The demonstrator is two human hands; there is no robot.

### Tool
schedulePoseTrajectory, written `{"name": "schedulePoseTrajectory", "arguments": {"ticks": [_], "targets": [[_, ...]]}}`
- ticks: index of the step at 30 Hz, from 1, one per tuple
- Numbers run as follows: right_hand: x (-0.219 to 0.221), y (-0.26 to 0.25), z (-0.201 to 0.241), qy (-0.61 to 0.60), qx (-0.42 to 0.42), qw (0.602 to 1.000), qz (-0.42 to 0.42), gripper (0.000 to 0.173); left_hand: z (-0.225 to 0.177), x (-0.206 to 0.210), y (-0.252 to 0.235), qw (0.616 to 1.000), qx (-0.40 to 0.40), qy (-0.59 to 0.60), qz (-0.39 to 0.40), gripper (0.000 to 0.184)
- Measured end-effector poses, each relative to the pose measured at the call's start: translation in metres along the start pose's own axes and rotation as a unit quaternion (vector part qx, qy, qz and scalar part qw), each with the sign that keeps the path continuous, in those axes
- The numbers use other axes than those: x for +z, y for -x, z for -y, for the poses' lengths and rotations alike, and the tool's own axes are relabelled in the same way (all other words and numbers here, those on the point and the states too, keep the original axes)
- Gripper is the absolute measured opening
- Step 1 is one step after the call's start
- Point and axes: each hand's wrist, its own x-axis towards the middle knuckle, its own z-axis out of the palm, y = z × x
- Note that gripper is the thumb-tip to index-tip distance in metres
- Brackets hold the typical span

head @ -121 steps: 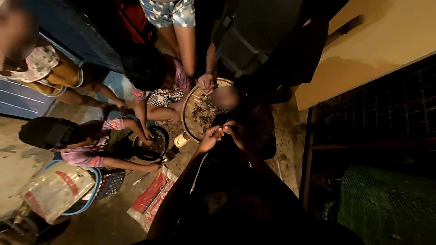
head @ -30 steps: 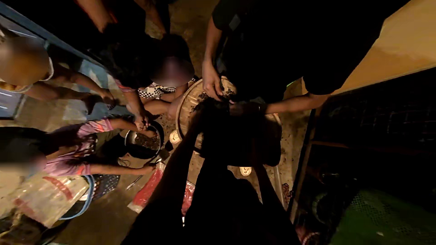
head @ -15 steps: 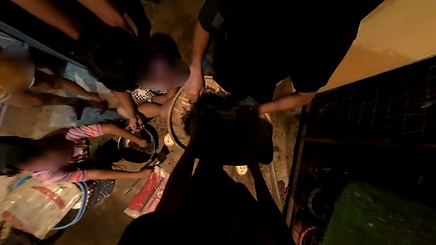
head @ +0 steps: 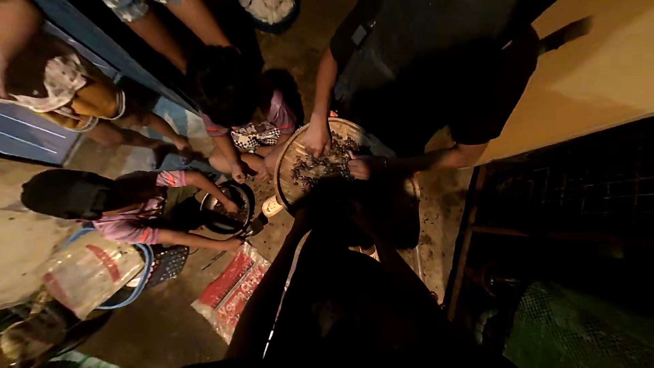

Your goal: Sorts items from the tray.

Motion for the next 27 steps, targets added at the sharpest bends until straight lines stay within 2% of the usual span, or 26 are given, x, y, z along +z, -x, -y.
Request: {"name": "schedulePoseTrajectory", "arguments": {"ticks": [7,14,19,22,24,27], "targets": [[0.000,0.003,-0.008,-0.051,0.011,0.998,0.018,0.036,-0.006,-0.006,0.024,0.989,0.000,0.141,-0.040,0.022],[-0.002,0.010,-0.003,-0.032,0.007,0.999,0.025,0.036,-0.025,-0.003,0.027,0.958,-0.031,0.270,-0.088,0.025],[0.006,-0.003,-0.022,-0.029,-0.004,1.000,0.011,0.036,-0.042,0.000,0.020,0.956,-0.046,0.282,-0.067,0.032],[0.008,-0.010,-0.024,-0.048,-0.011,0.999,0.002,0.035,-0.042,0.000,0.013,0.952,-0.059,0.296,-0.044,0.028],[0.004,-0.006,-0.012,-0.050,-0.046,0.998,-0.017,0.033,-0.038,0.000,0.008,0.955,-0.049,0.291,-0.025,0.026],[-0.001,0.005,0.009,-0.088,-0.167,0.980,-0.056,0.029,-0.037,-0.004,0.005,0.967,-0.011,0.256,-0.003,0.026]]}}
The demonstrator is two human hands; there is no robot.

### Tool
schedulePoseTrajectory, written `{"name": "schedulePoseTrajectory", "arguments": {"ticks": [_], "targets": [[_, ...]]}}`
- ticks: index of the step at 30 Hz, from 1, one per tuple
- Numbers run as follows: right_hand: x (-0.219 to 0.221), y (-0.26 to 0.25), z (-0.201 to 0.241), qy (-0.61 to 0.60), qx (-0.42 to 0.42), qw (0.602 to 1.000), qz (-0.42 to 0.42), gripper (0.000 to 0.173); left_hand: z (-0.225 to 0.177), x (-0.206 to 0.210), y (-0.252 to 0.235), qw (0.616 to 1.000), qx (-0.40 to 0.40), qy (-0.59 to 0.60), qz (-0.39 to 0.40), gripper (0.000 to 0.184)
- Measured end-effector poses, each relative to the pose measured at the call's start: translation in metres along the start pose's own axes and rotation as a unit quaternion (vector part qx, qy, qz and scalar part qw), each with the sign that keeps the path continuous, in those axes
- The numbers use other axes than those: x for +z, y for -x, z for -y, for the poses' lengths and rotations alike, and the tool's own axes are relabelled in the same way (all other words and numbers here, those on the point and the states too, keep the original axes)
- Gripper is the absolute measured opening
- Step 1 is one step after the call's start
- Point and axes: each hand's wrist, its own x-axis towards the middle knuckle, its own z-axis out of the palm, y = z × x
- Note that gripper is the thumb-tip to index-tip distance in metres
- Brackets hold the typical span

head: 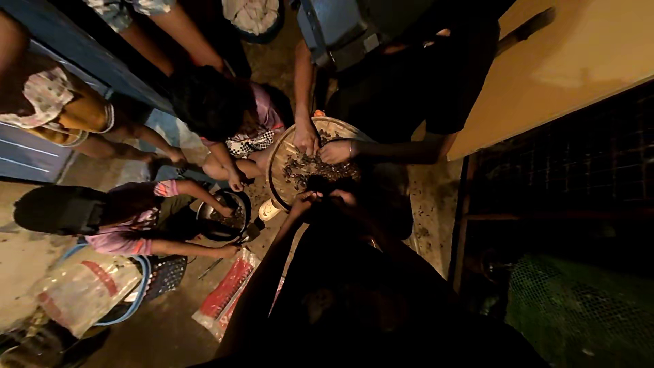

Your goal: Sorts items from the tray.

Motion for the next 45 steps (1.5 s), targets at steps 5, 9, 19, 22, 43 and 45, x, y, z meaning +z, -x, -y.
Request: {"name": "schedulePoseTrajectory", "arguments": {"ticks": [5,9,19,22,43,45], "targets": [[0.004,0.000,0.042,-0.114,-0.049,0.989,-0.083,0.024,-0.022,0.003,0.014,0.999,0.016,0.046,-0.015,0.028],[-0.007,-0.002,0.075,-0.055,-0.107,0.980,-0.156,0.021,-0.039,0.002,0.030,0.989,0.057,0.120,-0.060,0.024],[-0.036,0.016,0.139,-0.087,-0.155,0.971,-0.159,0.020,-0.091,0.016,0.070,0.947,0.124,0.257,-0.147,0.016],[-0.038,0.026,0.158,-0.111,-0.179,0.957,-0.199,0.017,-0.109,0.020,0.089,0.949,0.178,0.216,-0.148,0.013],[-0.052,0.068,0.224,-0.052,-0.410,0.854,-0.317,0.009,-0.147,0.006,0.158,0.776,0.545,-0.162,-0.273,0.010],[-0.050,0.065,0.226,-0.059,-0.409,0.856,-0.312,0.009,-0.147,0.004,0.157,0.786,0.535,-0.143,-0.275,0.010]]}}
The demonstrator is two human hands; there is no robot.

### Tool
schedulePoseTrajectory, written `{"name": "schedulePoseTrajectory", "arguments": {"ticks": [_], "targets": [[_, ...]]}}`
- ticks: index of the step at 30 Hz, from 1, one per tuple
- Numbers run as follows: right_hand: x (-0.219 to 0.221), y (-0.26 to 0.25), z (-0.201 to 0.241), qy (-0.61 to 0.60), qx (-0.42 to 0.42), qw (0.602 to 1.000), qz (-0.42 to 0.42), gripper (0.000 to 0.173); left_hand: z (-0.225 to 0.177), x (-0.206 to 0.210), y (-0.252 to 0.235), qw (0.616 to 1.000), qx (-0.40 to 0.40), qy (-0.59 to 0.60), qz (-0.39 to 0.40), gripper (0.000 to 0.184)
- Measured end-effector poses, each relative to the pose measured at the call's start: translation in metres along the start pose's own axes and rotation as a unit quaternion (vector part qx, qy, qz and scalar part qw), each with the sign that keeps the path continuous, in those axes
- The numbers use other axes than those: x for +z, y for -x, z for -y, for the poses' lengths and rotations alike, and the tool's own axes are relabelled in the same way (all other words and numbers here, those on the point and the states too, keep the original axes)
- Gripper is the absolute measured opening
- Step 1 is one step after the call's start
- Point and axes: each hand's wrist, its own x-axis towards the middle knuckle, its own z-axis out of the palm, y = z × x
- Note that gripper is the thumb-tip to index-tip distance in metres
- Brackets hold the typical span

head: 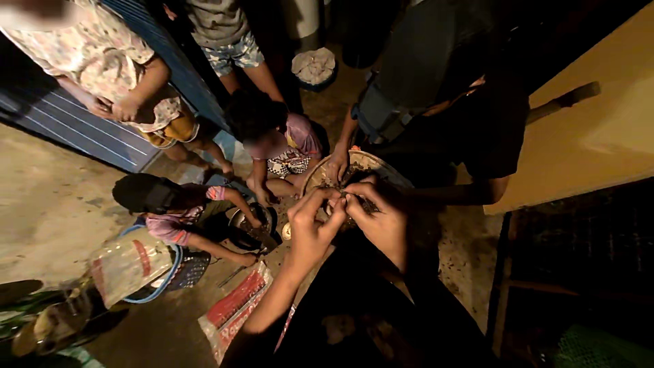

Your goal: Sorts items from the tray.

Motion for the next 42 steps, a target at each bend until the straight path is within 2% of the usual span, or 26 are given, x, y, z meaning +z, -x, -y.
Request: {"name": "schedulePoseTrajectory", "arguments": {"ticks": [6,12,17,22,28,33,36,39,42], "targets": [[0.009,-0.005,-0.002,-0.030,0.037,0.999,0.007,0.008,-0.002,-0.001,-0.002,0.990,-0.102,0.099,-0.021,0.006],[0.022,-0.004,-0.007,-0.119,0.117,0.986,0.027,0.008,0.006,-0.001,0.006,0.995,-0.084,0.025,-0.042,0.010],[0.025,-0.004,-0.013,-0.205,0.213,0.955,0.037,0.015,0.013,-0.001,0.006,0.988,-0.107,0.106,-0.035,0.008],[0.026,-0.005,-0.008,-0.259,0.314,0.912,0.055,0.018,0.004,-0.009,0.003,0.947,-0.233,0.220,-0.037,0.016],[0.028,-0.007,-0.005,-0.268,0.298,0.913,0.077,0.016,-0.001,-0.020,-0.005,0.885,-0.329,0.326,-0.053,0.028],[0.028,-0.006,-0.005,-0.294,0.273,0.913,0.080,0.017,-0.001,-0.027,-0.008,0.832,-0.369,0.413,-0.033,0.035],[0.027,-0.007,-0.006,-0.334,0.288,0.893,0.089,0.016,0.001,-0.028,-0.010,0.806,-0.385,0.449,-0.025,0.037],[0.030,-0.008,-0.005,-0.389,0.320,0.859,0.088,0.018,0.002,-0.031,-0.009,0.796,-0.390,0.463,-0.021,0.038],[0.032,-0.008,-0.004,-0.401,0.336,0.847,0.093,0.021,0.004,-0.030,-0.007,0.790,-0.388,0.474,-0.022,0.036]]}}
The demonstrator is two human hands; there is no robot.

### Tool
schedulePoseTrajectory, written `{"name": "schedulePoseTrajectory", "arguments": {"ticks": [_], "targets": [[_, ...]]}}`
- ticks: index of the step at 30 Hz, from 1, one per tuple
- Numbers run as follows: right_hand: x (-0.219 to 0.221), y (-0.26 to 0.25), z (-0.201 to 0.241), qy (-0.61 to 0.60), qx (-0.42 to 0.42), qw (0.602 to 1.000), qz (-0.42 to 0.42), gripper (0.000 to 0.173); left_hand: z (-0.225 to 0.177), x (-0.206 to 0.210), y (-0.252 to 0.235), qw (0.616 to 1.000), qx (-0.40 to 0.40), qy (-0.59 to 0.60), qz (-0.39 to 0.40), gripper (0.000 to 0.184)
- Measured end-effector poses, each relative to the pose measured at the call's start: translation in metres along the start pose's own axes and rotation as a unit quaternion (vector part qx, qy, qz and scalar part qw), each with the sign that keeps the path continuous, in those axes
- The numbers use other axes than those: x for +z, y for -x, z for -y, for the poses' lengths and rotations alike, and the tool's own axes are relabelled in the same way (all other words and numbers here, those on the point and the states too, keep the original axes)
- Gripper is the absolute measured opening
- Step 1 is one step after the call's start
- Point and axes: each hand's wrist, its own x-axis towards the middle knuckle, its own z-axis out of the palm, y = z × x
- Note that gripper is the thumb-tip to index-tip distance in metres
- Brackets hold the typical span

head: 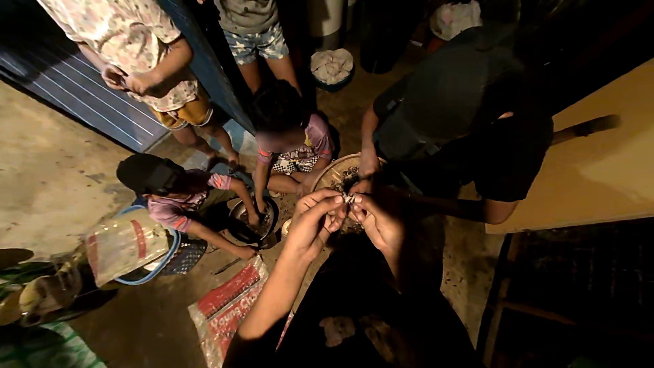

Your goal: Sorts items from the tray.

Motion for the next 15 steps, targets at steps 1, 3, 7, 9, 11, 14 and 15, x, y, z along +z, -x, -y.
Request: {"name": "schedulePoseTrajectory", "arguments": {"ticks": [1,3,7,9,11,14,15], "targets": [[-0.001,0.000,-0.001,0.001,0.000,1.000,0.003,0.020,0.001,-0.001,0.000,1.000,-0.002,0.005,0.003,0.035],[-0.005,-0.001,-0.004,-0.010,-0.007,1.000,0.015,0.019,0.005,-0.001,-0.002,1.000,-0.010,0.021,0.012,0.032],[-0.015,-0.001,-0.011,-0.033,-0.010,0.999,0.035,0.016,0.013,0.002,-0.005,0.998,-0.020,0.057,0.034,0.027],[-0.022,0.001,-0.019,0.002,-0.027,0.999,0.037,0.018,0.015,0.003,-0.005,0.997,-0.021,0.055,0.048,0.025],[-0.025,0.002,-0.020,0.017,-0.032,0.999,0.033,0.017,0.015,0.003,-0.006,0.997,-0.024,0.055,0.055,0.025],[-0.021,0.002,-0.015,0.002,-0.029,0.999,0.035,0.016,0.016,0.003,-0.006,0.996,-0.023,0.066,0.063,0.024],[-0.020,0.002,-0.013,-0.002,-0.026,0.999,0.034,0.016,0.016,0.002,-0.006,0.995,-0.021,0.069,0.063,0.023]]}}
